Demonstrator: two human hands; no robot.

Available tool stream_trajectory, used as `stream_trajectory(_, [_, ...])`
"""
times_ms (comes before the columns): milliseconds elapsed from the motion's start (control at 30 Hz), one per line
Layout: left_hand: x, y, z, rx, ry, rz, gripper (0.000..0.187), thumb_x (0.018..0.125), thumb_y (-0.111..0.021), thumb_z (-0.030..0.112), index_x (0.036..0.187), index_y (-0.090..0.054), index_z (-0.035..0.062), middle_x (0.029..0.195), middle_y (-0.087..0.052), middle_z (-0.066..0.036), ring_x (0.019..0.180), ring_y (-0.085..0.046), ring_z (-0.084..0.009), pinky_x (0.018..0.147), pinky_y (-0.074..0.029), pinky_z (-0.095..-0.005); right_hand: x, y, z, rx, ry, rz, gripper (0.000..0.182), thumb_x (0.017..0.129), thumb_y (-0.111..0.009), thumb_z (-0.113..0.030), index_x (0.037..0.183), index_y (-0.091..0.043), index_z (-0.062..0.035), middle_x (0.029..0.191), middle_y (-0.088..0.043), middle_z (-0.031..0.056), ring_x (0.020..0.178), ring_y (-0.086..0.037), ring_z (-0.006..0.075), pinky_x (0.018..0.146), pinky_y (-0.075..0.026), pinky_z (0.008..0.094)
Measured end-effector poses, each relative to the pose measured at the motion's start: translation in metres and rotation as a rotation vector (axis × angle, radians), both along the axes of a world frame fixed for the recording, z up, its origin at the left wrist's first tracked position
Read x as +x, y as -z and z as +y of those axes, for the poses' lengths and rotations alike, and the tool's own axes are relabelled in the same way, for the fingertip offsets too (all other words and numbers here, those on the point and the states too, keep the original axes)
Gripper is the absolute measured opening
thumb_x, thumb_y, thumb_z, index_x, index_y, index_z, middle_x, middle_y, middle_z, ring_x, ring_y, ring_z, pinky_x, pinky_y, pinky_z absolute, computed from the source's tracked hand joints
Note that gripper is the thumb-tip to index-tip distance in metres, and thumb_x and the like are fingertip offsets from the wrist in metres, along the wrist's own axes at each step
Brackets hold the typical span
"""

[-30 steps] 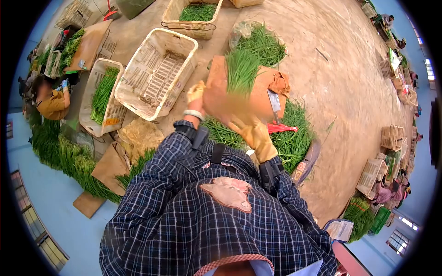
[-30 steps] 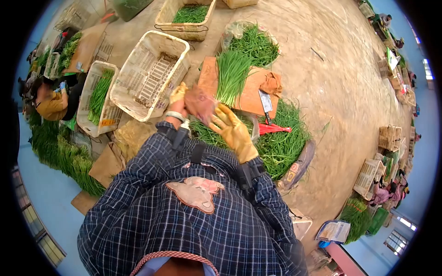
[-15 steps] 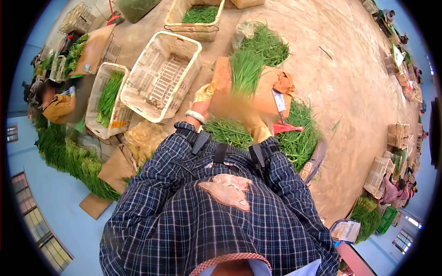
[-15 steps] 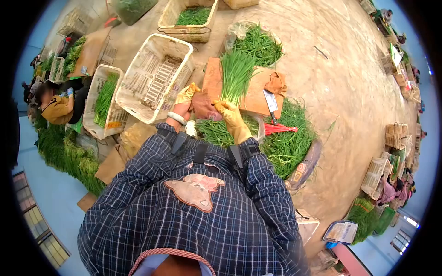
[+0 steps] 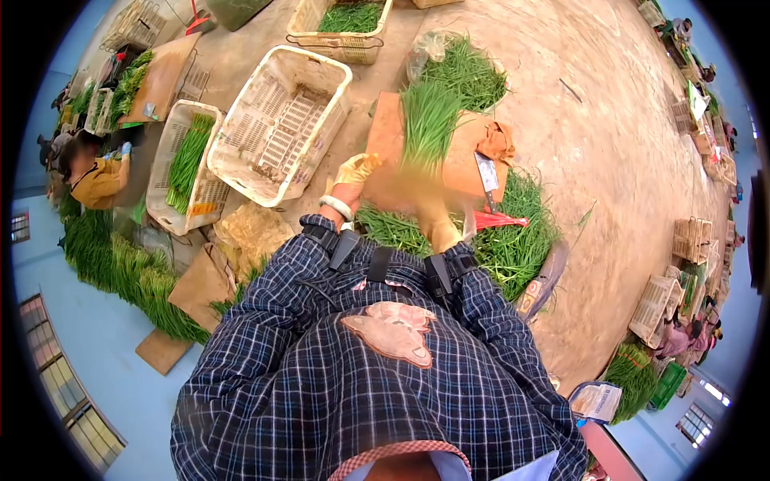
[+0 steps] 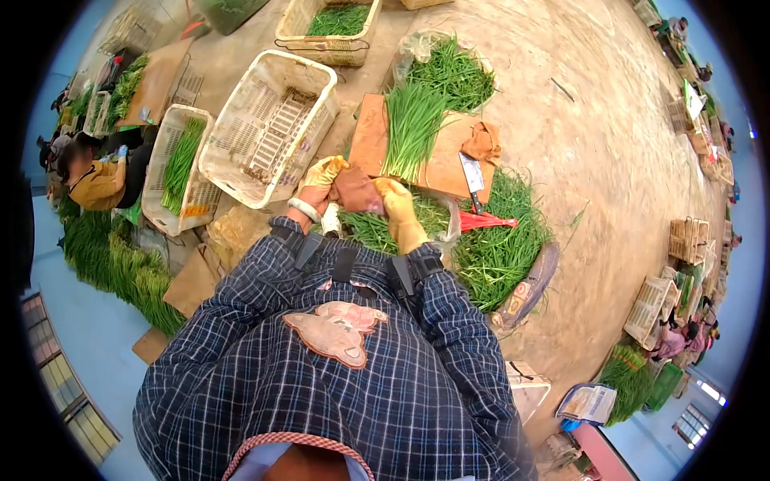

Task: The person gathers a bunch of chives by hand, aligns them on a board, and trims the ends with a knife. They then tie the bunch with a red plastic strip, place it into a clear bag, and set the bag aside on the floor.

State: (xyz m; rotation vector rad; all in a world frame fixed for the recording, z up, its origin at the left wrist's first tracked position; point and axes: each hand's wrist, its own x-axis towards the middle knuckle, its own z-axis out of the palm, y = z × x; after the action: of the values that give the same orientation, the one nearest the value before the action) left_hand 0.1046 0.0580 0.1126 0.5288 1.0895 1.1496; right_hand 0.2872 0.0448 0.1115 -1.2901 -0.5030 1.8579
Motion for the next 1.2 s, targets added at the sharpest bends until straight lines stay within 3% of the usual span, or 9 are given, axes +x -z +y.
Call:
stream_trajectory(267, [-0.016,0.023,-0.010,-0.123,-0.039,0.148,0.030,0.081,-0.074,0.026,0.096,-0.064,0.0021,0.086,-0.062,-0.002,0.080,-0.054,-0.0101,0.071,-0.044,-0.0261,0.038,0.014,0.007,0.196,0.211,-0.153,0.020,0.092,-0.060,-0.020,0.099,-0.065,-0.0013,0.085,-0.062,-0.0022,0.080,-0.051,0.0070,0.070,-0.042,0.0223])
stream_trajectory(400, [-0.029,0.040,-0.004,-0.269,-0.263,0.041,0.029,0.083,-0.071,0.028,0.100,-0.063,0.0054,0.094,-0.062,-0.003,0.083,-0.056,-0.0139,0.072,-0.046,-0.0299,0.050,-0.010,0.011,0.124,0.375,-0.203,0.024,0.096,-0.051,-0.023,0.108,-0.061,-0.0055,0.096,-0.063,0.0046,0.089,-0.060,0.0166,0.079,-0.049,0.0307])
stream_trajectory(467, [-0.037,0.035,-0.001,-0.343,-0.319,-0.123,0.030,0.085,-0.069,0.031,0.103,-0.061,0.0082,0.097,-0.062,-0.004,0.086,-0.057,-0.0166,0.074,-0.047,-0.0317,0.068,-0.006,0.014,0.149,0.354,-0.153,0.025,0.094,-0.055,-0.028,0.111,-0.062,-0.0107,0.101,-0.063,0.0049,0.089,-0.060,0.0161,0.077,-0.050,0.0306])
stream_trajectory(533, [-0.039,0.028,-0.001,-0.370,-0.356,-0.319,0.029,0.087,-0.067,0.033,0.103,-0.061,0.0091,0.096,-0.063,-0.004,0.087,-0.059,-0.0172,0.075,-0.048,-0.0326,0.076,0.000,0.014,0.199,0.288,-0.059,0.024,0.092,-0.059,-0.024,0.111,-0.064,-0.0120,0.092,-0.064,-0.0011,0.070,-0.056,0.0080,0.058,-0.045,0.0218])
stream_trajectory(700, [0.005,-0.008,0.000,-0.211,-0.205,-0.791,0.014,0.088,-0.064,0.026,0.091,-0.066,0.0129,0.092,-0.066,0.001,0.090,-0.062,-0.0166,0.084,-0.051,-0.0363,0.054,0.008,0.009,0.139,-0.076,-0.003,0.029,0.091,-0.061,-0.028,0.112,-0.062,-0.0079,0.089,-0.064,-0.0021,0.067,-0.054,0.0057,0.057,-0.043,0.0207])
stream_trajectory(833, [0.027,-0.006,0.001,-0.226,-0.073,-0.800,0.013,0.088,-0.064,0.021,0.097,-0.065,0.0115,0.101,-0.065,0.000,0.098,-0.059,-0.0153,0.087,-0.048,-0.0341,0.022,0.009,0.003,0.117,-0.138,0.299,0.036,0.088,-0.065,-0.032,0.112,-0.059,-0.0055,0.090,-0.063,-0.0020,0.073,-0.055,0.0070,0.063,-0.044,0.0225])
stream_trajectory(1000, [0.021,-0.004,-0.007,-0.080,-0.145,-0.475,0.014,0.089,-0.062,0.011,0.103,-0.062,0.0097,0.100,-0.063,-0.001,0.092,-0.059,-0.0144,0.081,-0.049,-0.0293,0.014,0.032,-0.002,0.351,0.028,0.078,0.029,0.086,-0.069,-0.031,0.099,-0.060,-0.0072,0.084,-0.060,-0.0034,0.062,-0.048,0.0047,0.055,-0.038,0.0198])
stream_trajectory(1133, [0.002,0.034,-0.006,-0.115,-0.341,-0.171,0.019,0.089,-0.061,0.008,0.107,-0.061,0.0103,0.104,-0.061,0.000,0.092,-0.058,-0.0131,0.079,-0.049,-0.0270,0.036,0.020,0.000,0.157,0.016,0.162,0.026,0.085,-0.069,-0.030,0.094,-0.061,-0.0072,0.075,-0.055,-0.0060,0.056,-0.045,0.0034,0.050,-0.035,0.0189])
stream_trajectory(1200, [-0.001,0.040,-0.010,-0.158,-0.340,-0.236,0.020,0.090,-0.060,0.008,0.110,-0.060,0.0104,0.103,-0.060,0.001,0.091,-0.056,-0.0110,0.077,-0.047,-0.0244,0.039,0.017,0.001,0.151,0.026,0.142,0.025,0.085,-0.069,-0.029,0.094,-0.061,-0.0070,0.076,-0.056,-0.0054,0.058,-0.046,0.0040,0.051,-0.036,0.0193])
